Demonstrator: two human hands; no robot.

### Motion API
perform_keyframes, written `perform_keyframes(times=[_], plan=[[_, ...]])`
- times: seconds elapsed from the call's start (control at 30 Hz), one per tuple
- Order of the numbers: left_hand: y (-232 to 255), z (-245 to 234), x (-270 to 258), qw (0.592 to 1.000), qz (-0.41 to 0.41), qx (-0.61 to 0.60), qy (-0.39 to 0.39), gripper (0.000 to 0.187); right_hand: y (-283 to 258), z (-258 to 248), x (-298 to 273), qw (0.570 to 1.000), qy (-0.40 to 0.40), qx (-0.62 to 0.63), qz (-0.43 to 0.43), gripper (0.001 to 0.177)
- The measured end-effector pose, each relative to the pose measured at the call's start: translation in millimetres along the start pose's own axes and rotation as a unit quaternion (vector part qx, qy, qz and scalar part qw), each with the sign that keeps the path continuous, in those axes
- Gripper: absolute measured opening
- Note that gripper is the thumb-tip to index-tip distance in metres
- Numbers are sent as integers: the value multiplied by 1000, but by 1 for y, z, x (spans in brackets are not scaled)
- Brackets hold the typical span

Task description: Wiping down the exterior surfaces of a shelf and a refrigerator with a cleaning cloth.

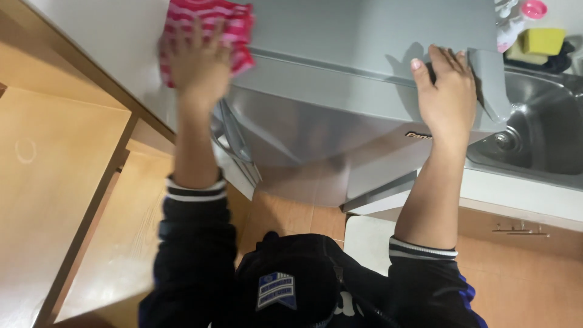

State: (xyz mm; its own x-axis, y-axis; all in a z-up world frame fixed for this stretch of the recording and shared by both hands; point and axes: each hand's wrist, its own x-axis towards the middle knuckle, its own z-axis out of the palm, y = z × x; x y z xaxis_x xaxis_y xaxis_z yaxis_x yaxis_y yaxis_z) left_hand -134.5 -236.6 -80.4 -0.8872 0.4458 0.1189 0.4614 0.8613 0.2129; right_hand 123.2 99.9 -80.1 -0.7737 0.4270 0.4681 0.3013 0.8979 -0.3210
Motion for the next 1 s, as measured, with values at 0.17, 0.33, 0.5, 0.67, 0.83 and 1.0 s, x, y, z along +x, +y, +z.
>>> perform_keyframes(times=[0.17,0.33,0.5,0.67,0.83,1.0], plan=[[119,22,-51,955,238,-44,170,52,0,-1,4,1000,12,7,5,50],[186,30,-87,973,215,-47,66,58,0,-4,3,1000,5,16,14,52],[146,12,-67,965,262,-23,11,61,0,-4,3,1000,-7,6,4,55],[50,26,-3,976,197,54,77,51,3,0,4,1000,3,4,17,54],[1,-8,11,1000,-14,11,-11,59,1,-3,2,998,34,46,38,53],[31,9,6,998,-52,8,24,63,-8,-10,0,991,65,97,65,68]])
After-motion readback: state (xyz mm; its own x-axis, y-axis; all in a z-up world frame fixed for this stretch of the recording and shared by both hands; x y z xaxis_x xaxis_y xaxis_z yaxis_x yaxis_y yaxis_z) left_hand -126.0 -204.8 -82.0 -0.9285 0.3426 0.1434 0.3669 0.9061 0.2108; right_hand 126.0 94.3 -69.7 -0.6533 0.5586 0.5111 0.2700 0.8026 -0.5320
